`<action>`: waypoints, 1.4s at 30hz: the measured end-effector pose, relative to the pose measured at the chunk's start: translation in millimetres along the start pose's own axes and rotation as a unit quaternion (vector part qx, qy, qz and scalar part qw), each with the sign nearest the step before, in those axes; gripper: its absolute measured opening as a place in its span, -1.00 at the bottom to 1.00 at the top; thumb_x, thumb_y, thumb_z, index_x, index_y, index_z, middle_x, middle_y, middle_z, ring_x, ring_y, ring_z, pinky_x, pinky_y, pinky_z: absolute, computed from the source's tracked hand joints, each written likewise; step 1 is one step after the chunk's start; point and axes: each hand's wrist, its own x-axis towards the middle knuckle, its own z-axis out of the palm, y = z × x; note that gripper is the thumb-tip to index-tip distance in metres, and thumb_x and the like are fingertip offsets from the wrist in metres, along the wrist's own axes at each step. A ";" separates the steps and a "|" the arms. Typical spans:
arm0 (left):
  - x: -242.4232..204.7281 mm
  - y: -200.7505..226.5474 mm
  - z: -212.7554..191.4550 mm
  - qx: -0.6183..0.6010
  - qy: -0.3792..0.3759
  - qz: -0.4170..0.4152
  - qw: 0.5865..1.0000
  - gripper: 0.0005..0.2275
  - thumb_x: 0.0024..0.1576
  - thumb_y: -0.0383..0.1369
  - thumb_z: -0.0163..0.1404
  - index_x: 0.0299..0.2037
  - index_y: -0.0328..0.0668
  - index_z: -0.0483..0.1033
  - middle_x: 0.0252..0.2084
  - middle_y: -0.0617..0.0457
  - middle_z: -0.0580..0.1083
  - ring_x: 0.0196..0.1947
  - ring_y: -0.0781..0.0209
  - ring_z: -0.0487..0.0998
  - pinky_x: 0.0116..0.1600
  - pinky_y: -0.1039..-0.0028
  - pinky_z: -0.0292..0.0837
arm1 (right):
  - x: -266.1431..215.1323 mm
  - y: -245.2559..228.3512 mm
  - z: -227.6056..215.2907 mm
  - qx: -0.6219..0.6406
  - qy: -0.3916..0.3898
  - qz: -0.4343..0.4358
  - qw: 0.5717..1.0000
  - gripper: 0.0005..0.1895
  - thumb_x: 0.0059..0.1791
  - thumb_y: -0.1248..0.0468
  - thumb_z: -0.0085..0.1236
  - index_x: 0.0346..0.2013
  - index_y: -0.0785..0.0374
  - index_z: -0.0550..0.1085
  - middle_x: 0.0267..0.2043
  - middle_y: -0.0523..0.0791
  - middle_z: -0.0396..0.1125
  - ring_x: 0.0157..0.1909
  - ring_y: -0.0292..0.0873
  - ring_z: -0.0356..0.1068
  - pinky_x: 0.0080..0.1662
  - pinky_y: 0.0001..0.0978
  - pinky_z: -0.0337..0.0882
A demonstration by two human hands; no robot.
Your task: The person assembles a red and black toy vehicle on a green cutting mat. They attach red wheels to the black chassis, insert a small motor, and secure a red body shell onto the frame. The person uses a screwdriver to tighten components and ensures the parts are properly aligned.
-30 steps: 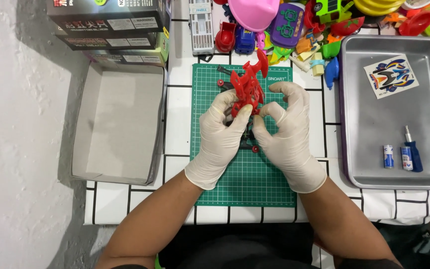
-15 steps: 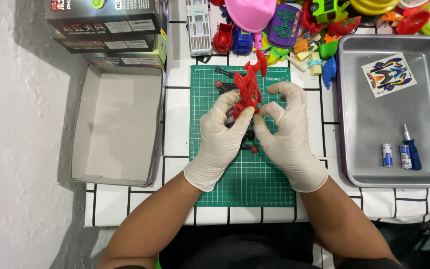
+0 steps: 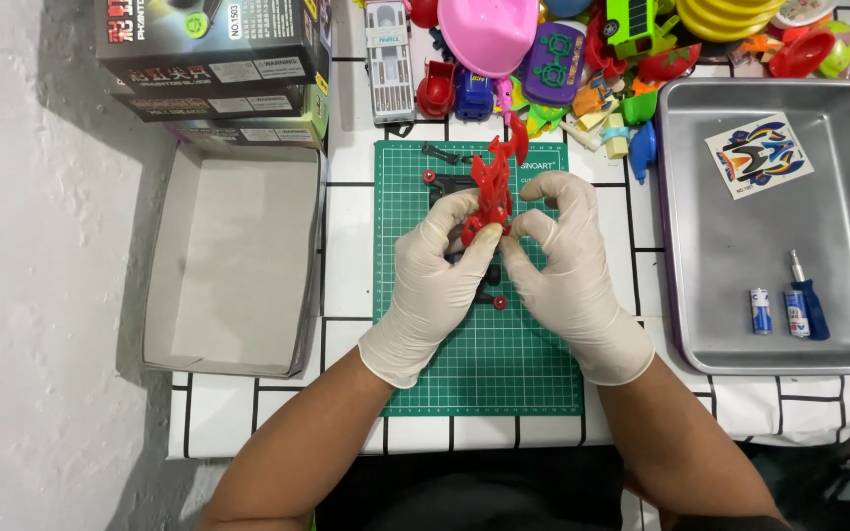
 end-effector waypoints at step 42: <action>-10.6 -11.4 5.0 -0.001 -0.030 0.052 0.998 -0.62 0.18 -0.54 0.13 0.22 -0.34 0.43 0.14 -0.36 0.50 0.08 -0.25 0.59 0.00 0.23 0.65 | -2.6 10.1 -2.9 -0.010 0.037 -0.025 0.999 -0.82 -0.03 0.56 0.21 -0.38 0.28 0.40 -0.11 -0.06 0.11 0.13 0.13 0.20 0.19 0.06 0.29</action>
